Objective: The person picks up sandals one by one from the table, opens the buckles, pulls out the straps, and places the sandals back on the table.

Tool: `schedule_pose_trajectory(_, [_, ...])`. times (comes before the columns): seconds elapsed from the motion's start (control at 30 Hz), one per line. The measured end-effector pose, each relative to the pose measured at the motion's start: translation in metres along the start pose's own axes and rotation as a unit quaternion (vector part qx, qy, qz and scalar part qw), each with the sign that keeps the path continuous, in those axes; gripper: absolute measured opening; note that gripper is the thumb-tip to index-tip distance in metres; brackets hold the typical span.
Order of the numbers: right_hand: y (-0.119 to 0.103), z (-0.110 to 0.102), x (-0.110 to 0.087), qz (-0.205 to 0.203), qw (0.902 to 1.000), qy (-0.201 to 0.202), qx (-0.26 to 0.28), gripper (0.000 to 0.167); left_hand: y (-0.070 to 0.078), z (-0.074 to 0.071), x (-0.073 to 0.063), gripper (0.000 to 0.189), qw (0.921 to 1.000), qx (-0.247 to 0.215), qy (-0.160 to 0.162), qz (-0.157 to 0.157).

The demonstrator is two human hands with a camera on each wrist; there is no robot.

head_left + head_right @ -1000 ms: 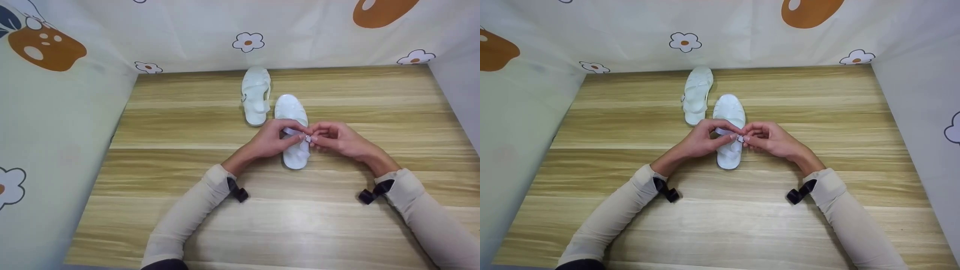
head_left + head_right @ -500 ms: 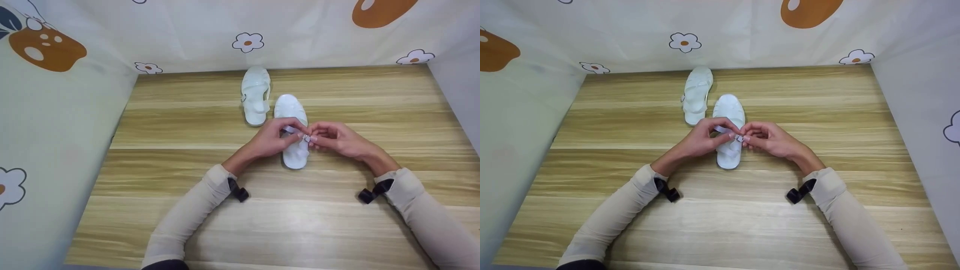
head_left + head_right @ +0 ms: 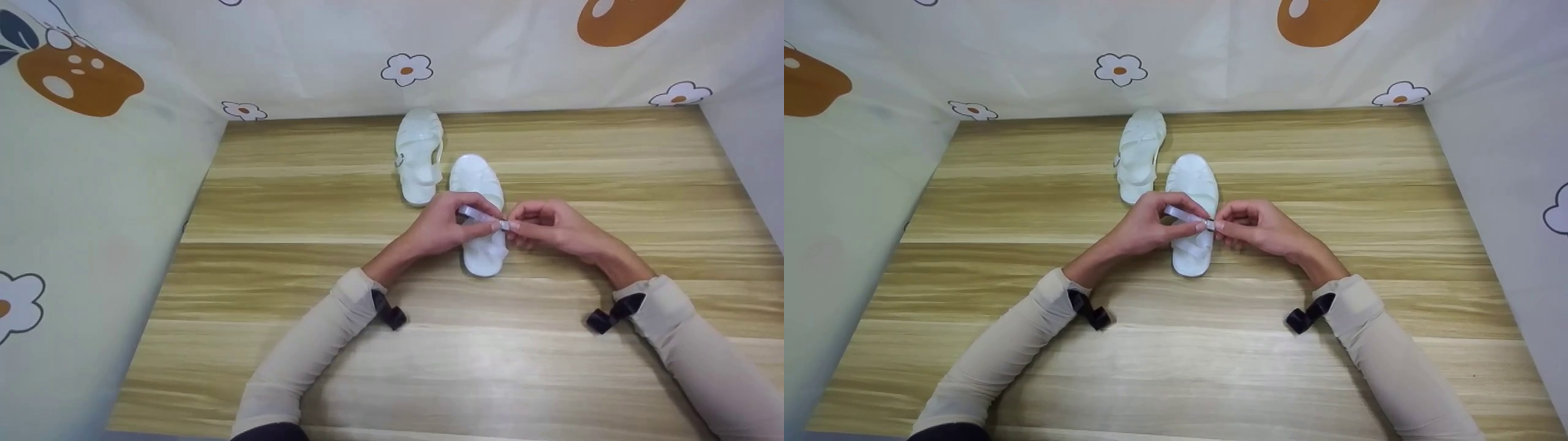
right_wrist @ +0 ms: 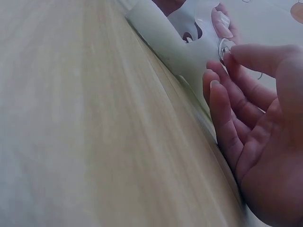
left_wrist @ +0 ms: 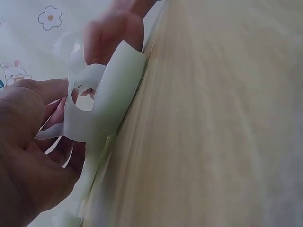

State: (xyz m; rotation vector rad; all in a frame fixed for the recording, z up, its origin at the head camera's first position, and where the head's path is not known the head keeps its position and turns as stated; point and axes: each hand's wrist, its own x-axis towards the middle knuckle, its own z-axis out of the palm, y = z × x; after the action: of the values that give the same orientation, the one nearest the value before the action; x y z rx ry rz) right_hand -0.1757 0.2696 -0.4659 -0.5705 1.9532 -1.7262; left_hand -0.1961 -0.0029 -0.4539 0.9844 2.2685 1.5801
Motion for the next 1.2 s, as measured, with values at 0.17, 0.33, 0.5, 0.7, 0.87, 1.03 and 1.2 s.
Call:
schedule_pose_trajectory(0.17, [-0.0011,-0.0009,-0.002,-0.006,0.9999,-0.003,0.008,0.024,0.001,-0.0004,-0.0004,0.022,1.0,-0.003,-0.003,-0.002])
schedule_pose_trajectory(0.33, [0.001,-0.0011,-0.0017,-0.009,0.9999,0.004,-0.004,0.02,0.0017,-0.0014,-0.0012,0.021,0.9999,-0.013,-0.009,-0.001])
schedule_pose_trajectory(0.5, [0.0026,-0.0007,-0.0011,-0.008,0.9997,0.017,-0.013,0.019,0.0008,0.0003,-0.0009,0.02,0.9999,-0.01,-0.003,-0.002])
schedule_pose_trajectory(0.7, [0.0024,0.0003,-0.0005,-0.002,0.9996,0.024,-0.017,0.02,-0.0008,0.0012,-0.0006,0.021,0.9999,-0.013,-0.001,-0.002])
schedule_pose_trajectory(0.87, [0.0021,0.0011,-0.0006,-0.006,0.9996,0.025,-0.014,0.019,-0.0015,0.0019,-0.0015,0.02,0.9997,-0.023,0.002,0.008])
schedule_pose_trajectory(1.03, [0.003,0.0015,-0.0001,-0.021,0.999,0.03,-0.024,0.016,-0.0009,0.0044,-0.0014,0.019,0.9995,-0.023,0.01,0.018])
schedule_pose_trajectory(1.2, [0.0034,0.0016,-0.0004,-0.027,0.999,0.027,-0.024,0.014,-0.001,0.0058,-0.001,0.019,0.9996,-0.022,0.011,0.015])
